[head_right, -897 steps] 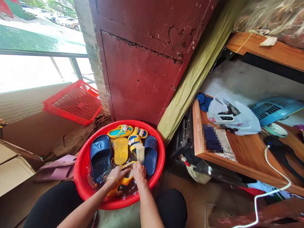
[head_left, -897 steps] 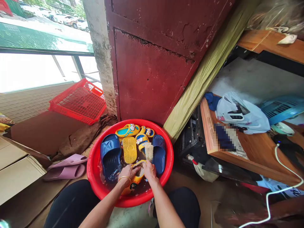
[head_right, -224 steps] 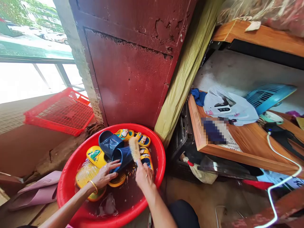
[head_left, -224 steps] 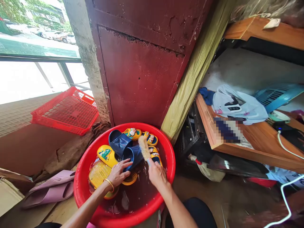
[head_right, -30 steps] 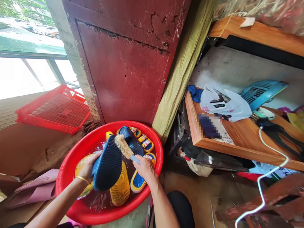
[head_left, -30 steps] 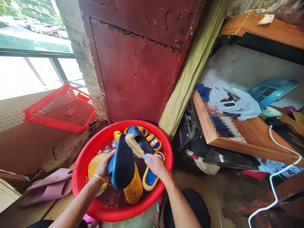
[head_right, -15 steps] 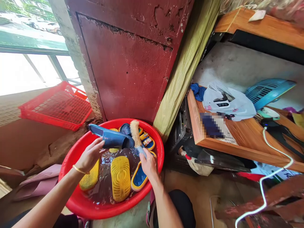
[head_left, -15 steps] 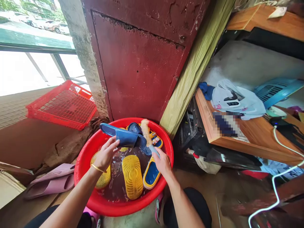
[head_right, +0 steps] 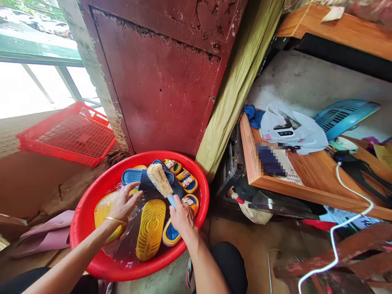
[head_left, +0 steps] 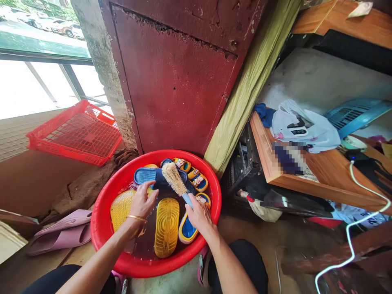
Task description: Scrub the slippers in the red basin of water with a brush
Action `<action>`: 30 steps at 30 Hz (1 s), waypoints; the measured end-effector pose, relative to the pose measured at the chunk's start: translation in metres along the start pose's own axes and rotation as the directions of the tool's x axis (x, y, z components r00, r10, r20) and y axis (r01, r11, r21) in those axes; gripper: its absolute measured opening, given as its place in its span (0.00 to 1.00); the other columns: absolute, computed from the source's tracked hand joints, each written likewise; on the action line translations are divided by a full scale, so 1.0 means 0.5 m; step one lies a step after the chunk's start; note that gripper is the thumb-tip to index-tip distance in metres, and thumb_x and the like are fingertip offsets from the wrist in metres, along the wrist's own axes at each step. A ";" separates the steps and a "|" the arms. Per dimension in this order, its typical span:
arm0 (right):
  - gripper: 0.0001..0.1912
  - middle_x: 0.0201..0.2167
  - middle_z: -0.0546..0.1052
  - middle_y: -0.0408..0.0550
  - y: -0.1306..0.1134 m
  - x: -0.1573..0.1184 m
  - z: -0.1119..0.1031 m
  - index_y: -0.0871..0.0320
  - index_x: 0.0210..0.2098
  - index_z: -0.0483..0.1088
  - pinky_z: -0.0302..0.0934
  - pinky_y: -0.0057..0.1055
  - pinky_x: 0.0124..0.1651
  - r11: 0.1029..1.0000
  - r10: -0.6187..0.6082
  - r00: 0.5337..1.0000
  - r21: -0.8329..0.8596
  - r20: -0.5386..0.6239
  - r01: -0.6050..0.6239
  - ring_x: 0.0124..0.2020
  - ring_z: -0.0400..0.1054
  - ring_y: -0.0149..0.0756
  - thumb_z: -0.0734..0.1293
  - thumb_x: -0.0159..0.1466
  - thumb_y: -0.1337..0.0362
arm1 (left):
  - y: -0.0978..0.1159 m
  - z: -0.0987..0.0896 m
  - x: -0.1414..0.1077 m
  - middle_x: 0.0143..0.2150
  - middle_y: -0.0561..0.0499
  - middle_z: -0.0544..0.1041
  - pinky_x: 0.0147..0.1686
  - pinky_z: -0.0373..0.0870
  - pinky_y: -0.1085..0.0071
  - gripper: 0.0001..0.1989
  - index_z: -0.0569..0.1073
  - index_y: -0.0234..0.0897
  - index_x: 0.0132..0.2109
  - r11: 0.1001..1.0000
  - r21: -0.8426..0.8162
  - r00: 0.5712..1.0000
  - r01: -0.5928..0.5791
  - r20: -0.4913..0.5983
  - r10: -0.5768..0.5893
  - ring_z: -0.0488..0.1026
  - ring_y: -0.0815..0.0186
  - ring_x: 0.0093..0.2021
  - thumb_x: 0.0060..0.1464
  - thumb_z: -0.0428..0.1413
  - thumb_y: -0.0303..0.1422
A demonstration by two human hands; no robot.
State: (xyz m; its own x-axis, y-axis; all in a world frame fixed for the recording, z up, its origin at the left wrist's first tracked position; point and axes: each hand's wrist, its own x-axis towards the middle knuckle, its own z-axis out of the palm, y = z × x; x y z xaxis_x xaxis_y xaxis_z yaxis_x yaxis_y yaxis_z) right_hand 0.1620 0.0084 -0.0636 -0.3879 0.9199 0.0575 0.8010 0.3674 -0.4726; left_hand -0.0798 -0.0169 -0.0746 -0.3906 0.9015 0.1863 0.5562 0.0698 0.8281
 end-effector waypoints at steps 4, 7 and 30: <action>0.27 0.51 0.80 0.53 -0.002 0.004 0.009 0.54 0.68 0.61 0.65 0.33 0.54 0.996 0.019 0.999 -0.083 0.034 -0.017 0.51 0.74 0.41 0.60 0.70 0.60 | -0.035 0.041 -0.093 0.56 0.33 0.75 0.55 0.70 0.54 0.33 0.69 0.33 0.60 0.954 0.300 0.944 0.007 0.314 -0.105 0.77 0.48 0.52 0.55 0.50 0.51; 0.27 0.50 0.80 0.53 -0.007 0.000 0.009 0.56 0.68 0.61 0.64 0.32 0.54 0.995 -0.001 0.999 -0.097 0.046 0.005 0.51 0.75 0.41 0.60 0.70 0.60 | -0.059 0.084 -0.144 0.70 0.25 0.58 0.58 0.66 0.49 0.49 0.54 0.30 0.70 0.922 0.382 0.894 0.061 0.391 -0.221 0.70 0.39 0.62 0.50 0.54 0.55; 0.25 0.49 0.81 0.54 0.006 0.022 -0.007 0.54 0.65 0.65 0.64 0.35 0.54 0.988 0.106 0.993 -0.120 0.056 -0.099 0.52 0.74 0.44 0.61 0.70 0.59 | -0.016 0.016 -0.105 0.51 0.43 0.82 0.57 0.70 0.52 0.35 0.76 0.40 0.56 0.939 -0.231 0.921 0.253 0.355 -0.161 0.76 0.46 0.55 0.36 0.68 0.41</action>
State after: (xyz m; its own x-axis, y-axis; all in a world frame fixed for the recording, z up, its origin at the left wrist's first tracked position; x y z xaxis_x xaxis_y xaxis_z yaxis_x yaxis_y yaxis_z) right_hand 0.1618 0.0202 -0.0615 -0.3257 0.9445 -0.0426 0.8845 0.2884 -0.3668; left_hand -0.0580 -0.0613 -0.0950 -0.1888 0.9706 -0.1495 0.2538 0.1953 0.9473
